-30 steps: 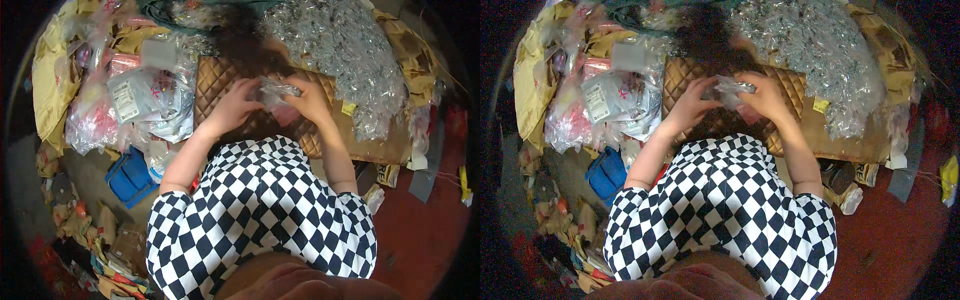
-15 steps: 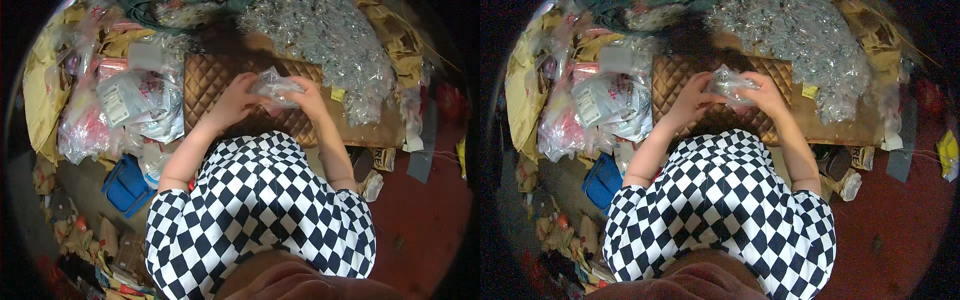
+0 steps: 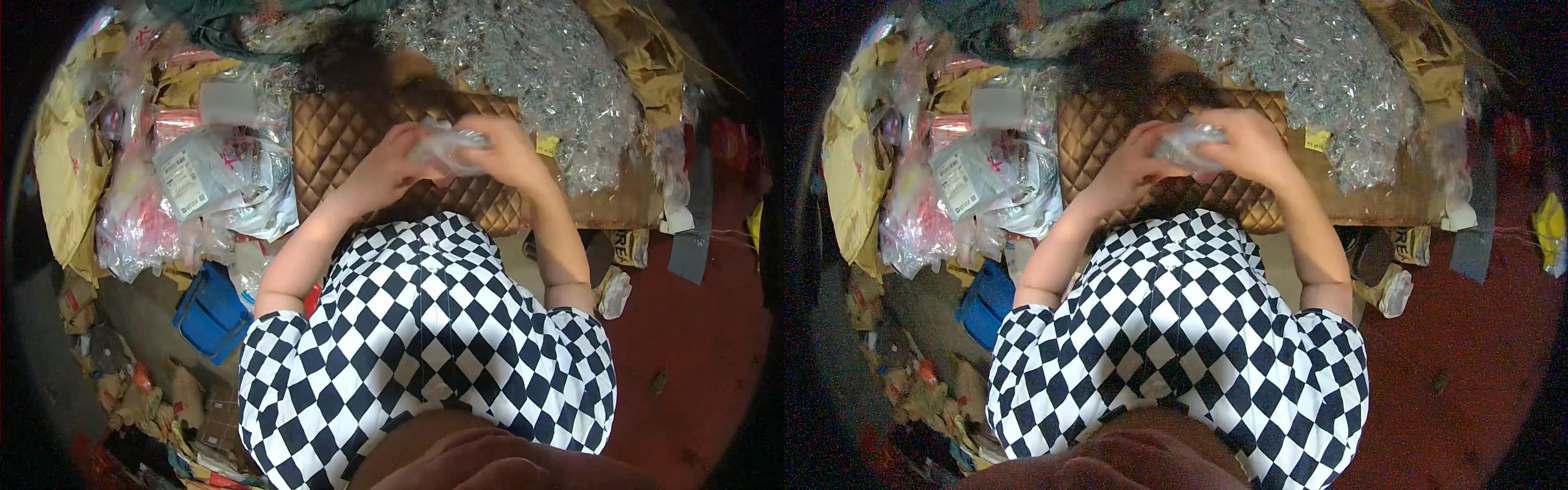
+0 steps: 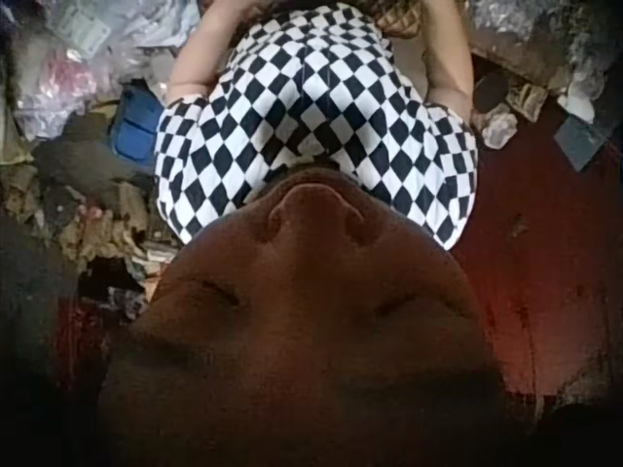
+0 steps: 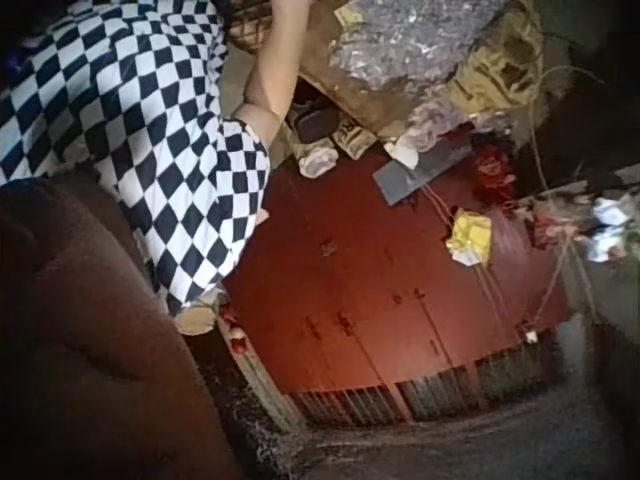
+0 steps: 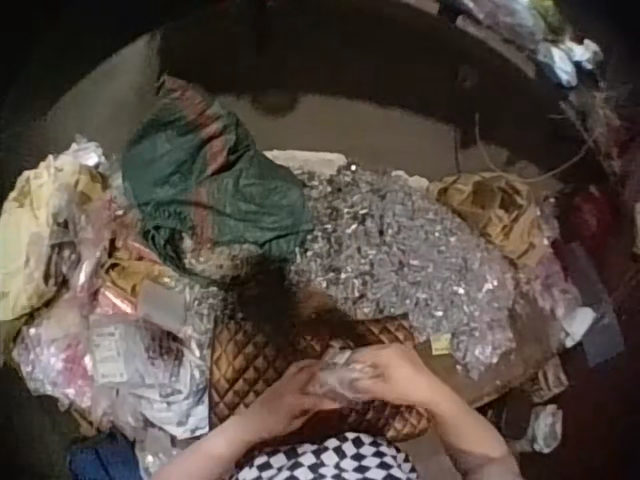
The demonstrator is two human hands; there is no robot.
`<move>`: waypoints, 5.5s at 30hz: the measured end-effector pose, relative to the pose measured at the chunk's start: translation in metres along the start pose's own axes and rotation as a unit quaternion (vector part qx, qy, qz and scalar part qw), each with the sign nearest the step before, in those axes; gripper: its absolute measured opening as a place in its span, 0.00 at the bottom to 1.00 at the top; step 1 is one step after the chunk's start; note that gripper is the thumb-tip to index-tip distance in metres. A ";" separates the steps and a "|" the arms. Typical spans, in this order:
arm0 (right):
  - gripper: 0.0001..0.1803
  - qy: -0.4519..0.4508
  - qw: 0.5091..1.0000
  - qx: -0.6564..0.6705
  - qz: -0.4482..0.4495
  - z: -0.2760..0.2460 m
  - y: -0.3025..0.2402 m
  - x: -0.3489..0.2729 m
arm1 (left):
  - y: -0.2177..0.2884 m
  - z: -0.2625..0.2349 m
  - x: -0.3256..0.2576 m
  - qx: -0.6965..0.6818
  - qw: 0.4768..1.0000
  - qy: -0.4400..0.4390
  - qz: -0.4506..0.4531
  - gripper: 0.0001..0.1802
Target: Sorting small items and placing them into plastic bags on a workspace.
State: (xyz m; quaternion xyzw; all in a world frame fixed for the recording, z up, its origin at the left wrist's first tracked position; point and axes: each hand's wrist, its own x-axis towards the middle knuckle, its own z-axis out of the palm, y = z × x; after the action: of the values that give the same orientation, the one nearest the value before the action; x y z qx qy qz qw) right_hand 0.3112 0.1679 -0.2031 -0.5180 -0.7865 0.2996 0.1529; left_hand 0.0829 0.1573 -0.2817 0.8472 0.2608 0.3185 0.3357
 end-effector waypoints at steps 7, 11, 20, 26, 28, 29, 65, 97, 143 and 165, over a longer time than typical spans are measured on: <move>0.19 -0.107 0.979 -0.136 -0.109 0.017 0.002 0.013 | 0.004 0.012 0.010 -0.023 0.998 -0.041 -0.043 0.27; 0.20 0.001 0.957 0.289 0.012 0.011 0.015 -0.006 | 0.012 -0.001 0.021 -0.035 0.999 -0.014 -0.018 0.25; 0.23 -0.042 0.995 0.060 -0.067 -0.025 0.056 -0.054 | 0.015 0.029 0.069 -0.088 0.990 -0.109 0.023 0.24; 0.12 -0.251 0.967 -0.035 -0.037 -0.016 0.091 -0.078 | 0.032 0.066 0.122 -0.176 0.969 -0.156 0.074 0.19; 0.11 -0.298 0.953 -0.041 0.047 -0.004 0.108 -0.081 | 0.039 0.077 0.134 -0.162 0.966 -0.181 0.089 0.19; 0.11 -0.197 0.979 -0.054 0.006 0.011 0.130 -0.088 | 0.033 0.084 0.136 -0.167 0.964 -0.199 0.060 0.18; 0.20 0.061 0.786 0.586 0.186 0.038 0.235 0.159 | -0.123 0.090 0.001 0.073 0.915 0.100 -0.384 0.12; 0.34 -0.158 0.981 0.103 0.037 0.301 -0.036 0.335 | -0.100 -0.041 -0.117 0.083 0.834 0.361 -0.409 0.13; 0.21 -0.084 0.978 -0.164 -0.100 0.029 0.016 0.028 | -0.004 0.016 0.025 0.033 0.995 -0.005 -0.093 0.18; 0.09 0.244 0.922 -0.059 0.295 -0.067 0.287 -0.192 | -0.121 0.123 0.017 0.198 0.963 -0.095 -0.159 0.28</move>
State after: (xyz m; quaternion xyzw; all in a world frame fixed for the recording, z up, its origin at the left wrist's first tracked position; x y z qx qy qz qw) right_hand 0.6356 0.0965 -0.3184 -0.7920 -0.5523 0.1482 0.2140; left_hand 0.1544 0.1967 -0.4346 0.8708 0.4168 0.1214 0.2307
